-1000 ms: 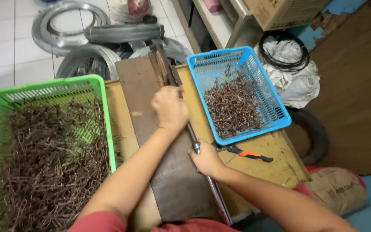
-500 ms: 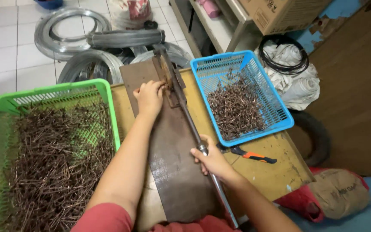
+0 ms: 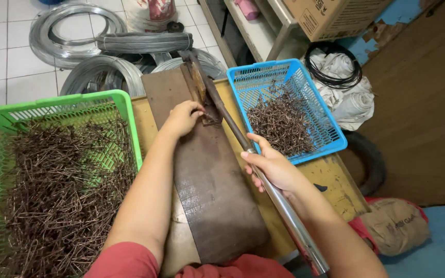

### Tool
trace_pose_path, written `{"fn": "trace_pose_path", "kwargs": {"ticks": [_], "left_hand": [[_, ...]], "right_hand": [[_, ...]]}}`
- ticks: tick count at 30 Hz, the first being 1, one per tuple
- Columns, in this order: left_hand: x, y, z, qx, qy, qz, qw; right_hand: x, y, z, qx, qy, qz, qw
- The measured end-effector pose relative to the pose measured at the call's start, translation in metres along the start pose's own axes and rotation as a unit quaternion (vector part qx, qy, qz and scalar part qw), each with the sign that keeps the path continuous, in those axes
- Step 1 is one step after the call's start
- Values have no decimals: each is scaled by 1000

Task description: Processing small metal rods using a manual tool and sorting them into baskets.

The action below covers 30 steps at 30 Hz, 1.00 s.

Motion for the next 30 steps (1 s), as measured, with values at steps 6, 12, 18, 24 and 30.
{"fn": "trace_pose_path", "kwargs": {"ticks": [6, 12, 18, 24, 30], "left_hand": [[0, -1, -20, -236, 13, 6, 972], [-6, 4, -21, -314, 12, -16, 949], [5, -11, -10, -336, 16, -3, 942], [-17, 35, -12, -511, -21, -12, 859], [-84, 121, 36, -396, -343, -76, 848]], "right_hand": [[8, 48, -3, 2, 12, 28, 1000], [30, 111, -10, -28, 43, 28, 998], [38, 125, -8, -36, 61, 36, 997], [51, 144, -13, -18, 68, 9, 997], [52, 141, -11, -69, 74, -10, 995]]}}
Point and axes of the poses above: each hand's wrist, its own x-axis towards the middle knuckle, its own z-axis out of the palm, y = z × x, the point moved 8 cm from there along x, towards the middle knuckle, and after that the axes turned 3 degrees about y, right-handed, at the moved point
